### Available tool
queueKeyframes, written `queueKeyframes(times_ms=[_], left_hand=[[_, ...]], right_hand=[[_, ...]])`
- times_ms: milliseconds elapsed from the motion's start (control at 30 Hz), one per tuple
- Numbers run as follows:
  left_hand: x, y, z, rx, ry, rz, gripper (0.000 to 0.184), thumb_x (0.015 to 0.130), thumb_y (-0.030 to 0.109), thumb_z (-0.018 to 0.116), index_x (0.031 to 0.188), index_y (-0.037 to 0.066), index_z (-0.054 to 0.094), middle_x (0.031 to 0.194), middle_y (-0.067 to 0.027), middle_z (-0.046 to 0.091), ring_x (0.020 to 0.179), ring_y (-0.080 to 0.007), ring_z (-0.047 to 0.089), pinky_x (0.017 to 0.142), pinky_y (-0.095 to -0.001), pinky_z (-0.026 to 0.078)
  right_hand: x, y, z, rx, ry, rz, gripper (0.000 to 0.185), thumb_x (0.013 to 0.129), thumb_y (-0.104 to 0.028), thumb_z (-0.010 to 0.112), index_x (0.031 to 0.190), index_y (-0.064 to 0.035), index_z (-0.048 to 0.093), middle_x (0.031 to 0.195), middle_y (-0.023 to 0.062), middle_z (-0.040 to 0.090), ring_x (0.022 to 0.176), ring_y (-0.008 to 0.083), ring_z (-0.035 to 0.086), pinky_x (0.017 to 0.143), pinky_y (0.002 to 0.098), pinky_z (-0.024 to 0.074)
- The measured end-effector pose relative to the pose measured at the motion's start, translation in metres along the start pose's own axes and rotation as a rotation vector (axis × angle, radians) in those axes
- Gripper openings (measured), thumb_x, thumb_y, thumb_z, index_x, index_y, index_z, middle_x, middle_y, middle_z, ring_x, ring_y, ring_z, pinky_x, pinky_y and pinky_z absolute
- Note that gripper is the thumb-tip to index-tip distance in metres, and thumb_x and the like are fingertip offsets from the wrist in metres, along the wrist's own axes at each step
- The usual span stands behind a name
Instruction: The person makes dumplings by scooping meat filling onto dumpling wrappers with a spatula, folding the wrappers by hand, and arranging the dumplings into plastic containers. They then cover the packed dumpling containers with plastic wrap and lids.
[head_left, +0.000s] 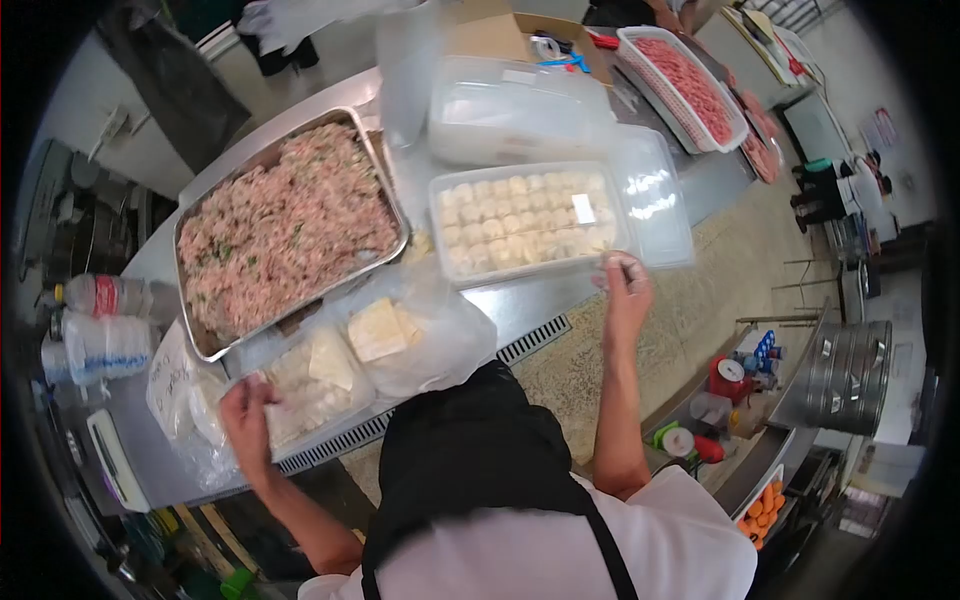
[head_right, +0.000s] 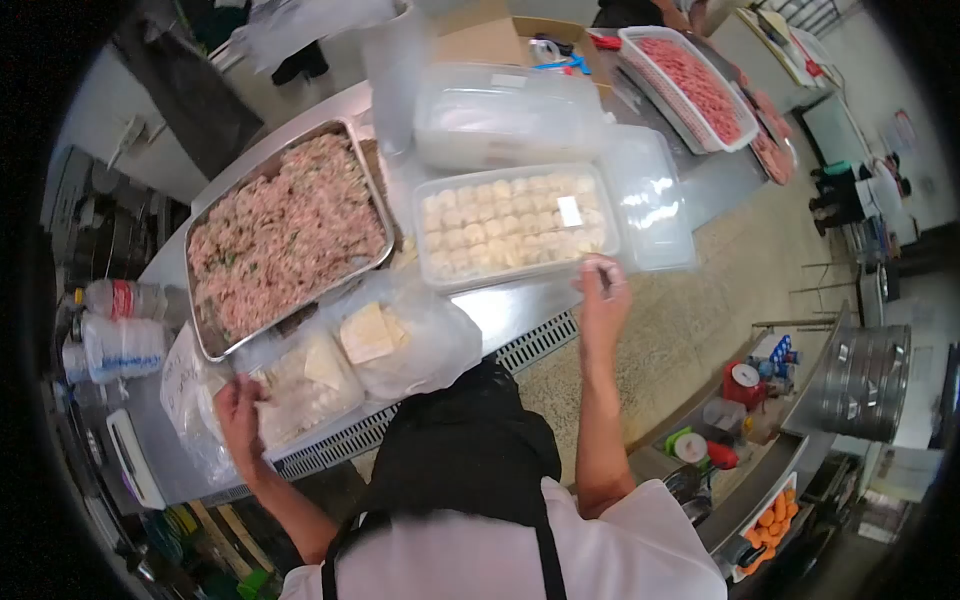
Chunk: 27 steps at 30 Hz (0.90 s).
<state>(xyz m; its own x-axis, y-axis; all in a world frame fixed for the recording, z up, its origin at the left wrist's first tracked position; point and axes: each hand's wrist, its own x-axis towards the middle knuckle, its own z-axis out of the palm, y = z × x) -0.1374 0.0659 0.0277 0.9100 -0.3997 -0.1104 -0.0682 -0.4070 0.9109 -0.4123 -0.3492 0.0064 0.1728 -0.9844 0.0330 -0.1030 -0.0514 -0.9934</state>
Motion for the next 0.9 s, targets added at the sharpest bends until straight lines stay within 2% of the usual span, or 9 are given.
queueKeyframes(times_ms=[167,267,367,433,500,667,767,833,900], left_hand=[[0.061,0.060,0.166,-0.080,-0.401,0.086,0.035,0.103,0.026,0.049,0.093,-0.004,0.065,0.085,-0.0107,0.070,0.070,-0.0174,0.066,0.063,-0.0315,0.050],[0.099,0.066,0.227,0.026,-0.327,0.059,0.041,0.101,0.030,0.053,0.083,-0.004,0.065,0.071,-0.0090,0.067,0.063,-0.0173,0.065,0.059,-0.0333,0.049],[0.127,0.057,0.262,0.212,-0.234,0.118,0.046,0.101,0.037,0.053,0.082,-0.004,0.065,0.065,-0.0093,0.065,0.060,-0.0189,0.065,0.059,-0.0347,0.049],[0.133,0.060,0.277,0.181,-0.231,0.076,0.052,0.099,0.043,0.056,0.077,-0.004,0.064,0.060,-0.0126,0.061,0.056,-0.0219,0.061,0.058,-0.0371,0.047],[0.135,0.053,0.282,0.474,-0.206,0.112,0.056,0.095,0.048,0.061,0.071,-0.003,0.063,0.056,-0.0152,0.057,0.052,-0.0246,0.056,0.057,-0.0403,0.045],[0.124,0.064,0.296,0.535,-0.212,0.061,0.061,0.088,0.054,0.068,0.067,-0.003,0.062,0.056,-0.0171,0.054,0.053,-0.0257,0.053,0.055,-0.0426,0.043],[0.127,0.047,0.299,0.461,-0.213,0.062,0.061,0.085,0.055,0.070,0.070,-0.004,0.064,0.057,-0.0152,0.056,0.054,-0.0251,0.055,0.056,-0.0416,0.044],[0.129,0.048,0.304,0.415,-0.201,0.052,0.061,0.084,0.056,0.071,0.072,-0.004,0.065,0.058,-0.0142,0.058,0.055,-0.0247,0.056,0.057,-0.0409,0.045],[0.128,0.050,0.305,0.400,-0.206,-0.021,0.056,0.085,0.051,0.073,0.079,-0.004,0.070,0.065,-0.0092,0.065,0.058,-0.0189,0.058,0.059,-0.0368,0.048]], right_hand=[[0.058,0.052,-0.064,-0.149,0.138,0.119,0.027,0.096,-0.022,0.064,0.109,0.0021,0.065,0.106,0.0080,0.064,0.092,0.0148,0.061,0.078,0.0289,0.0509],[0.065,0.076,-0.079,-0.229,0.081,0.219,0.041,0.099,-0.033,0.059,0.119,0.0022,0.063,0.113,0.0112,0.064,0.099,0.0183,0.061,0.079,0.0309,0.0490],[0.064,0.072,-0.064,-0.071,0.003,0.547,0.054,0.100,-0.045,0.052,0.129,0.0007,0.060,0.121,0.0126,0.064,0.109,0.0211,0.059,0.085,0.0349,0.0480],[0.077,0.110,-0.058,-0.114,-0.156,0.467,0.081,0.093,-0.064,0.053,0.146,-0.0038,0.045,0.145,0.0132,0.048,0.130,0.0288,0.046,0.096,0.0498,0.0433],[0.078,0.095,-0.052,-0.015,-0.142,0.521,0.080,0.093,-0.063,0.054,0.146,-0.0034,0.044,0.144,0.0135,0.049,0.129,0.0291,0.047,0.096,0.0486,0.0439],[0.084,0.111,-0.051,0.340,-0.104,0.621,0.083,0.094,-0.058,0.057,0.149,-0.0009,0.035,0.141,0.0166,0.047,0.129,0.0320,0.047,0.099,0.0486,0.0451],[0.077,0.112,-0.055,0.674,0.119,0.737,0.077,0.098,-0.050,0.054,0.150,0.0005,0.028,0.146,0.0196,0.042,0.128,0.0335,0.049,0.105,0.0503,0.0419],[0.078,0.103,-0.058,0.984,0.499,0.816,0.076,0.097,-0.045,0.059,0.148,0.0018,0.029,0.146,0.0241,0.038,0.134,0.0377,0.044,0.111,0.0527,0.0380],[0.090,0.101,-0.064,1.123,0.548,0.805,0.074,0.096,-0.041,0.061,0.147,0.0027,0.029,0.146,0.0253,0.037,0.135,0.0393,0.042,0.113,0.0531,0.0372]])
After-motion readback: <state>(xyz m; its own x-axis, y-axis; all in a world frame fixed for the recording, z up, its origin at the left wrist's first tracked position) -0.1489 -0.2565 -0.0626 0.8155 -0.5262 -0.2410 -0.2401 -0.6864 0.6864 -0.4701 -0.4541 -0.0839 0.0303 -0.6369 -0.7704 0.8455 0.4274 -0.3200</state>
